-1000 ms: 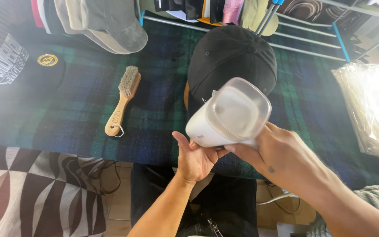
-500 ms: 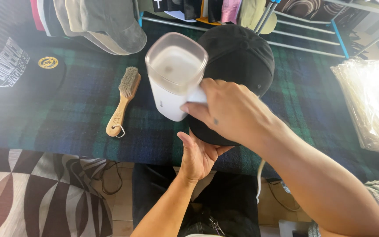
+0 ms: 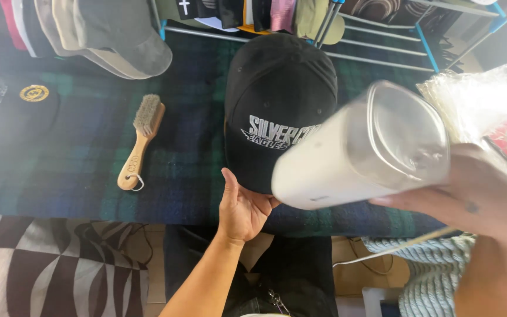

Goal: Cleaning and shaping a baseball cap using a brush and a handheld dryer on a hat form.

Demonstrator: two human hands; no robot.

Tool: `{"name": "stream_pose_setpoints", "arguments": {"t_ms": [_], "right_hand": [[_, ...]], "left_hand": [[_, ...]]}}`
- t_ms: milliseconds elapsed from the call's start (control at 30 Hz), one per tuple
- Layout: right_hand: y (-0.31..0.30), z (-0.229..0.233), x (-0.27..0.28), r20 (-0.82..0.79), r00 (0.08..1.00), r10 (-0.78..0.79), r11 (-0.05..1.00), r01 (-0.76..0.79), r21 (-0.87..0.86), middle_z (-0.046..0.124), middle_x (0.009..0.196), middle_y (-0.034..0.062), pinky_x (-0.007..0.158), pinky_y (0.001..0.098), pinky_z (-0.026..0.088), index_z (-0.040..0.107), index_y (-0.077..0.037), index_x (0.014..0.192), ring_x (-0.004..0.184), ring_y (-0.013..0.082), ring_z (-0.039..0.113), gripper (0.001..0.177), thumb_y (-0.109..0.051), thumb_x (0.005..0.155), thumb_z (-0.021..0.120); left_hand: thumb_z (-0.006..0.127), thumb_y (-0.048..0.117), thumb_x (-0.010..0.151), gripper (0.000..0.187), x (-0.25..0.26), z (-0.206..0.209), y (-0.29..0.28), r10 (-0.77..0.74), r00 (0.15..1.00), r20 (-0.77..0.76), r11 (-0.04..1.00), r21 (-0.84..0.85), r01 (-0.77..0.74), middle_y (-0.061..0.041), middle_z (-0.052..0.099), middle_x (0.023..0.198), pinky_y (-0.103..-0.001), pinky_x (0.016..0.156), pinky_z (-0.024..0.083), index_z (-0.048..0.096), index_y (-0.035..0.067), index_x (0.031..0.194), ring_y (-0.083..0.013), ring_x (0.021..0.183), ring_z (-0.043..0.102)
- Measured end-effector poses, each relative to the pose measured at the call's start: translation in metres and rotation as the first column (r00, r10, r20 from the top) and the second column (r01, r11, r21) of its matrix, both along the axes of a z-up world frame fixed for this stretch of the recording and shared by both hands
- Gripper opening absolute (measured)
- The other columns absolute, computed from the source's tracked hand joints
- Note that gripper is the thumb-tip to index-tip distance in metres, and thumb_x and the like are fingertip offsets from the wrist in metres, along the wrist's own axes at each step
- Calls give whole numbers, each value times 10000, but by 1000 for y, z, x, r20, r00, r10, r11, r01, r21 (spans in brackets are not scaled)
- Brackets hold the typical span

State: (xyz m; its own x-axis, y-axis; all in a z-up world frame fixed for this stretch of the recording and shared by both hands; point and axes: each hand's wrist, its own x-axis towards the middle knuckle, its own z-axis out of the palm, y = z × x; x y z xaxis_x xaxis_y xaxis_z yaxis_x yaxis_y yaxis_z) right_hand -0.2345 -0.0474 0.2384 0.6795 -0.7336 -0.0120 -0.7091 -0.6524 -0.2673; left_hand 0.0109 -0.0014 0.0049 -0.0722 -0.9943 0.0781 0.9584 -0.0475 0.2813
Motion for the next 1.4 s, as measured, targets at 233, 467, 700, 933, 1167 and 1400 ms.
{"name": "stream_pose_setpoints", "arguments": {"t_ms": [233,467,700,933,1167,1400], "right_hand": [[-16,-21,-25,-208,795,-570,802,594,70,824,988,-56,950,313,481,812,-272,1069,1031,133,710,381,-522,795,721],[-47,-58,-37,-170,916,-364,926,376,42,834,994,-145,910,320,515,782,-367,1122,991,115,741,389,-566,808,666],[-39,-76,-35,64,993,-103,994,101,33,869,783,-123,737,279,565,866,-264,888,742,88,786,230,-443,765,788],[-5,-47,49,-127,991,-49,997,56,53,765,947,-96,742,344,543,698,-276,1032,840,171,738,334,-565,864,686],[2,-34,122,-126,992,-31,996,42,81,690,864,8,680,395,499,591,-202,1144,804,242,680,399,-546,945,622],[-1,-40,164,16,998,65,997,-64,-39,729,981,76,581,468,511,597,-130,1253,760,346,714,436,-443,956,657]], "left_hand": [[394,625,956,789,-3,5,-1,46,999,1,998,47,-46,-220,516,1510,-660,1018,495,381,129,1569,-484,1331,531],[361,615,1009,776,0,-3,-3,5,997,-76,998,-55,-9,-216,470,1547,-637,1045,494,301,136,1617,-471,1341,518],[381,639,994,802,0,-10,-4,-5,992,-123,999,-42,0,-226,492,1525,-640,1031,503,324,130,1611,-469,1348,514],[335,846,795,1050,1,-11,1,2,998,-70,995,-102,-9,-144,366,1639,-661,1080,446,279,189,1612,-435,1449,413],[462,864,671,1189,-1,3,0,78,997,8,993,-85,-77,-144,364,1621,-682,1078,434,234,182,1619,-382,1472,382],[434,861,695,1157,0,2,1,90,995,38,991,-103,-85,-115,400,1596,-651,1041,486,160,243,1633,-366,1451,422]]}}
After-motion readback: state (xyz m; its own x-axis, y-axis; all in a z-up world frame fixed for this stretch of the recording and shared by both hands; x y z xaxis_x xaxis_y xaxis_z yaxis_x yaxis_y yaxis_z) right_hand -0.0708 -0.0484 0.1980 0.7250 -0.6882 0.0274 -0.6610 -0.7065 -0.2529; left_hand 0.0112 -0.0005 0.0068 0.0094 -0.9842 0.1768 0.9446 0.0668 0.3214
